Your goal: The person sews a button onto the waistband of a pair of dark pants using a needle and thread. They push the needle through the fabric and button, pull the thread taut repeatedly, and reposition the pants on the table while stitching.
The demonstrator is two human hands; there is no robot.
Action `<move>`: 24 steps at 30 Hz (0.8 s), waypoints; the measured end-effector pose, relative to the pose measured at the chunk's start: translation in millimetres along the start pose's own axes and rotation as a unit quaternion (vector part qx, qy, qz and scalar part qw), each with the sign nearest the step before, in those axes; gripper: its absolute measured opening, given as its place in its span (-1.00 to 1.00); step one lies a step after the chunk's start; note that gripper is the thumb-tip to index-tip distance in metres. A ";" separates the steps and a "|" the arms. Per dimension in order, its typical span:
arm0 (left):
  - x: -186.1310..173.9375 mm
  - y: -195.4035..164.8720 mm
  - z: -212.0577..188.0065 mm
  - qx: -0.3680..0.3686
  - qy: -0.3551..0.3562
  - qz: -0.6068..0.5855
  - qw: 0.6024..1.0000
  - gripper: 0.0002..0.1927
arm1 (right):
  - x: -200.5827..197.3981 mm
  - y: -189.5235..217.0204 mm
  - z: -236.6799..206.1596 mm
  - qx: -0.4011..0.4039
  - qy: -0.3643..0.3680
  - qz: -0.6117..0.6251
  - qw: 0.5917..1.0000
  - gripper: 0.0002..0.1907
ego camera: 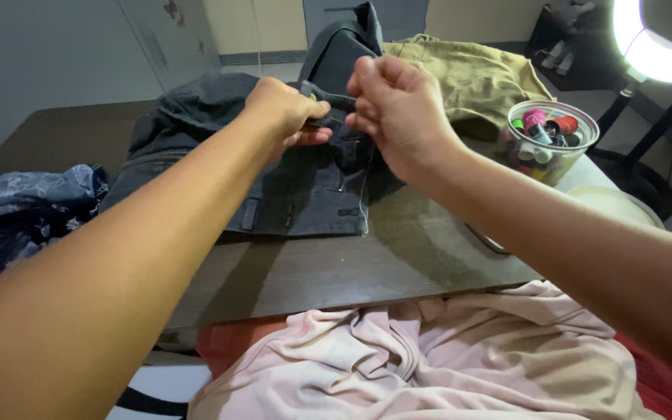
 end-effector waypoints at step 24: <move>3.8 -21.7 -39.7 -0.035 0.053 0.143 0.988 -0.75 | 10.4 84.2 -86.3 -0.262 -0.011 -0.480 0.837 -0.72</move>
Point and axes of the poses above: each hand's wrist, its own z-axis towards the middle knuckle, its own x-axis out of the palm, y = z × x, the point moved 10 cm from there along z, towards the middle knuckle, and after that the axes turned 14 degrees about -z, right-handed, at the moved point
